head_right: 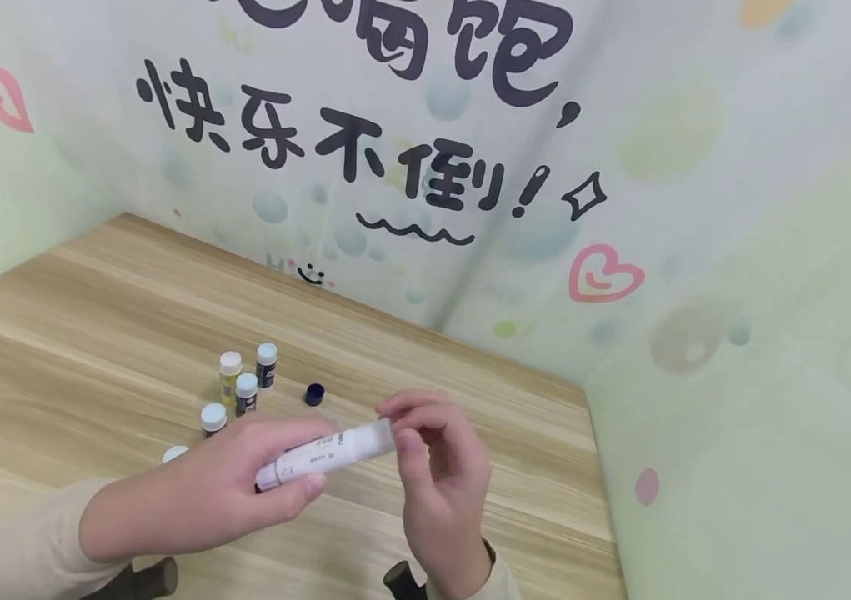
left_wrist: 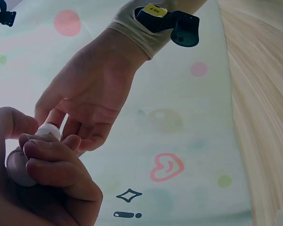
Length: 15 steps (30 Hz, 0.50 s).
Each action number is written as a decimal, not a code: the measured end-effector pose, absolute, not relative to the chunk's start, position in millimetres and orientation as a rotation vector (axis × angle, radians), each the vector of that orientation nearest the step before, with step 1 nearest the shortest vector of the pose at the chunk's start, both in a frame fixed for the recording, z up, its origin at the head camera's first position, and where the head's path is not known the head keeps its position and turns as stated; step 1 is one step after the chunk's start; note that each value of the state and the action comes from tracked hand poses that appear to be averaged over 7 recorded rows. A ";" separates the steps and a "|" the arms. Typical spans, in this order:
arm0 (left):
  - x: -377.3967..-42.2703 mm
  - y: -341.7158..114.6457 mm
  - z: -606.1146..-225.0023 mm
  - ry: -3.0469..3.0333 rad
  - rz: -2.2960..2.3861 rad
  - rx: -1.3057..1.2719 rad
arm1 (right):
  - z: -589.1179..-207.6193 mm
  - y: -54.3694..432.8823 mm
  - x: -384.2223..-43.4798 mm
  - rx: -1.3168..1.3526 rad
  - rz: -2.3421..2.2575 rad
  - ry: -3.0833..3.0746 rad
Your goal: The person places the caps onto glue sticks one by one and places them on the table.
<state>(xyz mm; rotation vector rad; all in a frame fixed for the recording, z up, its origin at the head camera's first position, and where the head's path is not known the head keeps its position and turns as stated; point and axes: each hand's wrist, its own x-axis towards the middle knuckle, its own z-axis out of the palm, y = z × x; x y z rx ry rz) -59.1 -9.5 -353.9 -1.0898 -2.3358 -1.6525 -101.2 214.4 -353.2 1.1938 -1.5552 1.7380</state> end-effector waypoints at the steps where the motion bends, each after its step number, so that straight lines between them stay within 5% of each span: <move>1: -59.3 -9.0 -355.9 -2.343 -1.655 -1.112 | -354.4 215.4 -100.7 1.187 1.743 -1.545; 15: -66.4 -2.4 -374.4 -2.314 -1.297 -1.462 | -359.8 204.4 -103.3 1.427 2.207 -1.599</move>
